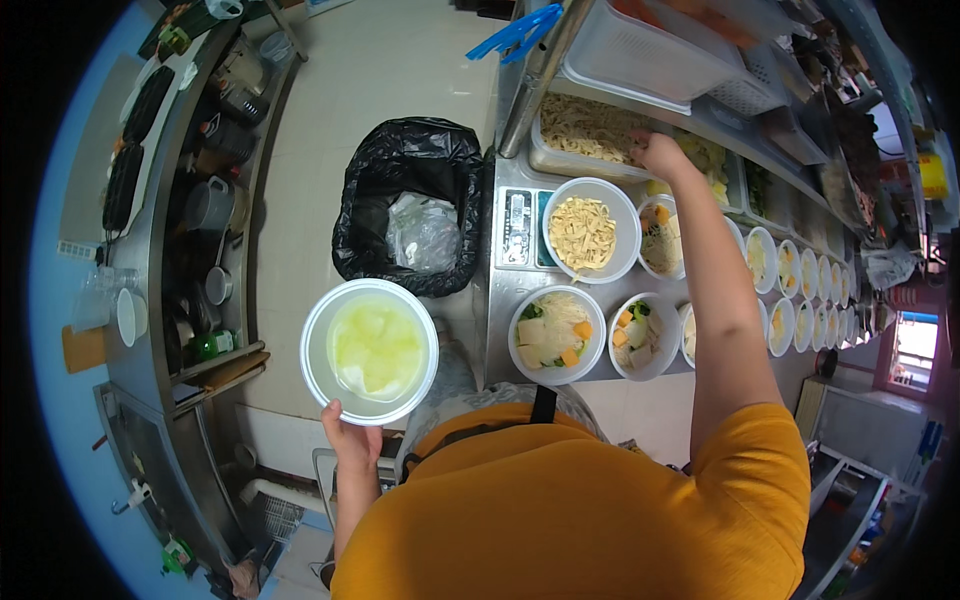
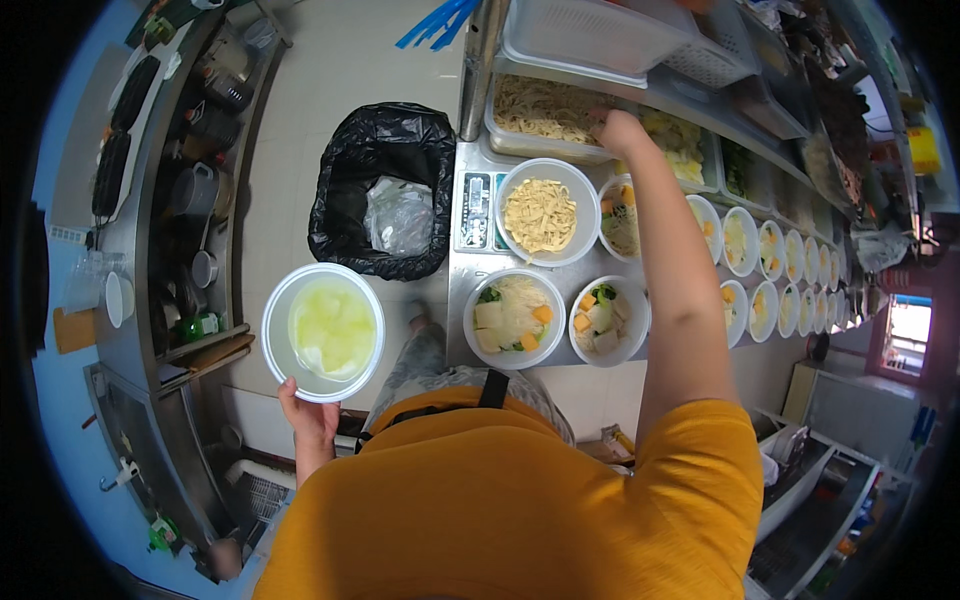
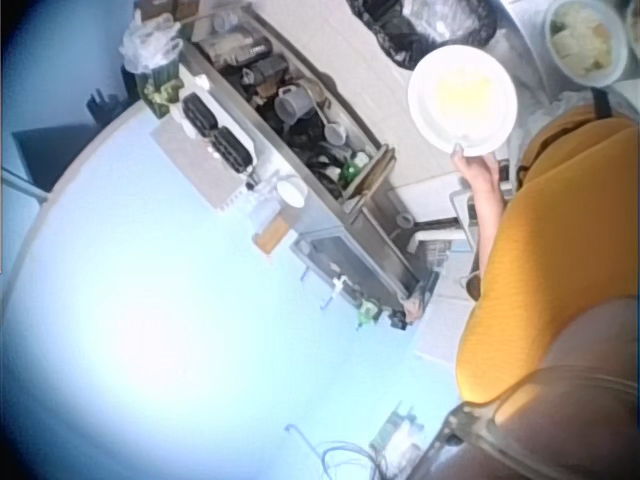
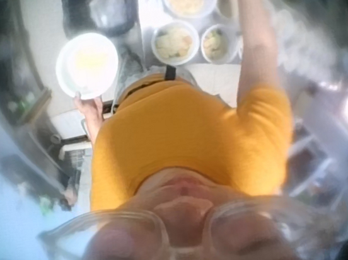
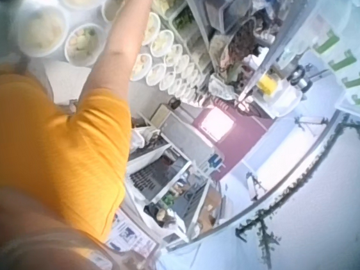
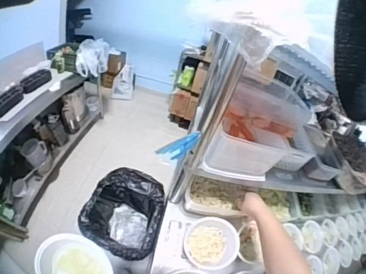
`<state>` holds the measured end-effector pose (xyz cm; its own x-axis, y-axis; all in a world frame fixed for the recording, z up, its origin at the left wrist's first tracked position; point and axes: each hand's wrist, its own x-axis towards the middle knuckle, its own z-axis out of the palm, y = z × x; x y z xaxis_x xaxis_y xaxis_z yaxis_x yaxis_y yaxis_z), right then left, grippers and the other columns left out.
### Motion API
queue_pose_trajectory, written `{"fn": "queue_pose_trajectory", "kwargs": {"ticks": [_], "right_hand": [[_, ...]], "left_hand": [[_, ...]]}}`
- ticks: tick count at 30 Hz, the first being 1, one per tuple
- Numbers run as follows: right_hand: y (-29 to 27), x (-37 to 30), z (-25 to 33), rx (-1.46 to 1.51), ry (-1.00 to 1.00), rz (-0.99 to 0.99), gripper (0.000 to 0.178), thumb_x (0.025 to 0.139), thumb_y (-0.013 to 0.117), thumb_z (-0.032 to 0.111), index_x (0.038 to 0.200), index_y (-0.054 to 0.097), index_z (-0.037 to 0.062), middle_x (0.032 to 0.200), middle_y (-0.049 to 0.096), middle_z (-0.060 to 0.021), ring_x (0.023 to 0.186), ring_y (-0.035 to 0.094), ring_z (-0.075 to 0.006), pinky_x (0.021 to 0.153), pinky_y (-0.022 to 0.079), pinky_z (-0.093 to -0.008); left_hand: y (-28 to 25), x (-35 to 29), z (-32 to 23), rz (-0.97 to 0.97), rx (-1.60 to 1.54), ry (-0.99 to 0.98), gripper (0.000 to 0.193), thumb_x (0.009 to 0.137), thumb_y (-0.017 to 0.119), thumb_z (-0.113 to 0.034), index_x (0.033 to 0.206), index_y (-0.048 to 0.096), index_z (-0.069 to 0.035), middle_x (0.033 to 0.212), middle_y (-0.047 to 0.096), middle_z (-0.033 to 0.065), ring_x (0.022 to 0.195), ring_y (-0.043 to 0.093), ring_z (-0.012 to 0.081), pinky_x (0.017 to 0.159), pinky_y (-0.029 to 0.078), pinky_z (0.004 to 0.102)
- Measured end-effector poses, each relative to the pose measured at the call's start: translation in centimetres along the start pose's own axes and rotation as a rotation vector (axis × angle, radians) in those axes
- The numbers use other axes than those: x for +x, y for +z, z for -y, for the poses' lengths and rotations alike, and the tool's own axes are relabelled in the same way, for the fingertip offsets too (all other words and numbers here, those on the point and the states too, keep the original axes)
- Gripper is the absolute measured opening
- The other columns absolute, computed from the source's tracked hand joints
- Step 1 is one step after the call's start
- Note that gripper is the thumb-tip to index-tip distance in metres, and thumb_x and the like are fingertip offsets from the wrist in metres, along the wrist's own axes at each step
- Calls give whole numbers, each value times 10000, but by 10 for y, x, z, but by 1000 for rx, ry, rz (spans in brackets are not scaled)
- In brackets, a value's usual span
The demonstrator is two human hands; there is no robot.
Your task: The person assembles multiple bowls of food by adding noodles, tofu, vegetables, and meat from various containers. They use their hands to transfer ingredients into white bowls arranged on a counter.
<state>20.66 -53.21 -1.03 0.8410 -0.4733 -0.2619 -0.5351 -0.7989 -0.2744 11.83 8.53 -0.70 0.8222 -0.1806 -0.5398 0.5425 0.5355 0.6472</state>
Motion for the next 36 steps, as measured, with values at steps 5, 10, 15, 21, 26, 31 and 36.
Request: {"fn": "queue_pose_trajectory", "kwargs": {"ticks": [5,10,15,21,26,31,36], "right_hand": [[16,38,-5,-337,59,394,435,716,709,286,1109,652,110,1002,679,-134,904,641,-280,824,486,-350],[11,28,-15,-152,46,89,330,736,694,281,1007,676,94,898,687,-114,813,639,-245,763,487,-346],[-15,-15,-2,178,-9,-183,243,838,648,234,961,644,24,830,671,-95,747,610,-179,723,478,-309],[-35,-68,19,884,-91,-118,105,917,577,124,927,580,20,776,593,7,697,545,-70,648,461,-225],[-36,-133,47,895,-74,9,137,897,609,126,997,583,36,834,603,-16,755,569,-91,714,479,-239],[12,-173,71,178,-391,-200,356,787,691,161,1121,601,75,988,629,-107,936,606,-282,879,466,-366],[41,-200,93,110,-447,111,296,800,677,159,1076,622,67,1026,622,-113,944,604,-274,854,477,-368]], "left_hand": [[-8,-12,2,-46,-8,35,726,813,493,-422,1390,319,-18,1372,429,163,1234,469,319,994,432,450],[-10,-15,4,-79,-30,59,721,817,486,-421,1392,319,-20,1373,430,159,1236,468,316,994,430,451],[-2,-7,1,-58,-36,29,722,809,498,-419,1389,324,-25,1373,431,155,1231,473,313,986,433,450],[1,4,-1,10,-32,-6,725,798,520,-413,1385,329,-33,1367,435,150,1225,479,309,979,439,444],[6,9,-3,37,-7,-28,722,797,528,-418,1382,336,-39,1362,441,148,1217,486,307,969,449,442],[4,9,-5,25,14,-54,717,801,530,-423,1376,345,-36,1356,449,145,1209,493,303,964,455,435],[2,9,-8,60,-6,-65,705,811,520,-394,1377,335,-18,1365,433,158,1231,468,301,1003,416,429]]}}
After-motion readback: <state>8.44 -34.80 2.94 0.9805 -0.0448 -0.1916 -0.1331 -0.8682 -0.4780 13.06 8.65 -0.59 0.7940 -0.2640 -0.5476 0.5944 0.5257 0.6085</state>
